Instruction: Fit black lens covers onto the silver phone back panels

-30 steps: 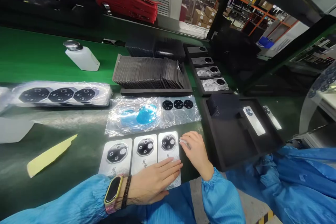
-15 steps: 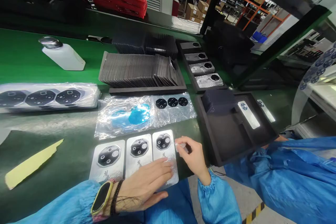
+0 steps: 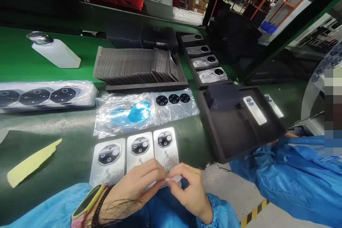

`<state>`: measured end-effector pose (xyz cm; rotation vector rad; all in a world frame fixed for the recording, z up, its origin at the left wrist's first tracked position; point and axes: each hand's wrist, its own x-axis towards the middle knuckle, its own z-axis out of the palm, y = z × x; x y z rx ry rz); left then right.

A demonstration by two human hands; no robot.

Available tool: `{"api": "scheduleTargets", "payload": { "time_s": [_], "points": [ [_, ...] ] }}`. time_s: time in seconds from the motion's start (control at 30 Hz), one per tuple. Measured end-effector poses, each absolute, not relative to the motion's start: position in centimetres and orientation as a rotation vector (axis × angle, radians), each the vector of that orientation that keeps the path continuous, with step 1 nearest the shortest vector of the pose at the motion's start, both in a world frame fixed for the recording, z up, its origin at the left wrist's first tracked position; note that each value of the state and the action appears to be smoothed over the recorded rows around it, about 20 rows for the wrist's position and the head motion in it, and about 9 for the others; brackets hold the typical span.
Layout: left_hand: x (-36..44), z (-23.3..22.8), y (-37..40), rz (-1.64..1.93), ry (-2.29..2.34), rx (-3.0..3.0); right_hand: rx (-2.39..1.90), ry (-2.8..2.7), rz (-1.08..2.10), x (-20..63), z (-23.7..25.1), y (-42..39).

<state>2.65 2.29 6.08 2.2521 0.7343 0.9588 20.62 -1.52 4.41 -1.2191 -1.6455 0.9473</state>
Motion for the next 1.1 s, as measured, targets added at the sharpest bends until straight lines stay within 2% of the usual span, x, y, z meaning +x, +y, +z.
{"api": "scheduleTargets", "payload": {
  "time_s": [0.1, 0.33, 0.77, 0.87, 0.97, 1.03, 1.1],
  "points": [
    [2.7, 5.9, 2.3, 0.957, 0.68, 2.287, -1.211, -1.551, 1.154, 20.8, 4.2, -1.6],
    [2.3, 6.7, 2.6, 0.856, 0.686, 2.184, -1.101, -1.015, 1.858, 20.5, 3.4, -0.5],
    [2.2, 5.6, 3.2, 0.757, 0.529, 2.413, -1.003, -0.762, 2.283, 20.5, 3.4, -0.2],
    [2.3, 5.8, 3.3, 0.732, 0.529, 2.436, -1.041, -0.897, 2.298, 20.8, 3.5, -0.2],
    [2.4, 5.7, 3.5, 0.848, 0.432, 2.55, -1.134, -1.099, 2.183, 21.4, 4.0, 0.2],
    [2.5, 5.3, 3.4, 1.016, 0.401, 2.563, -1.222, -1.294, 1.966, 21.8, 4.5, 1.0],
    [2.7, 4.6, 3.2, 1.157, 0.346, 2.571, -1.331, -1.522, 1.597, 22.0, 5.0, 2.3]
  ]
}}
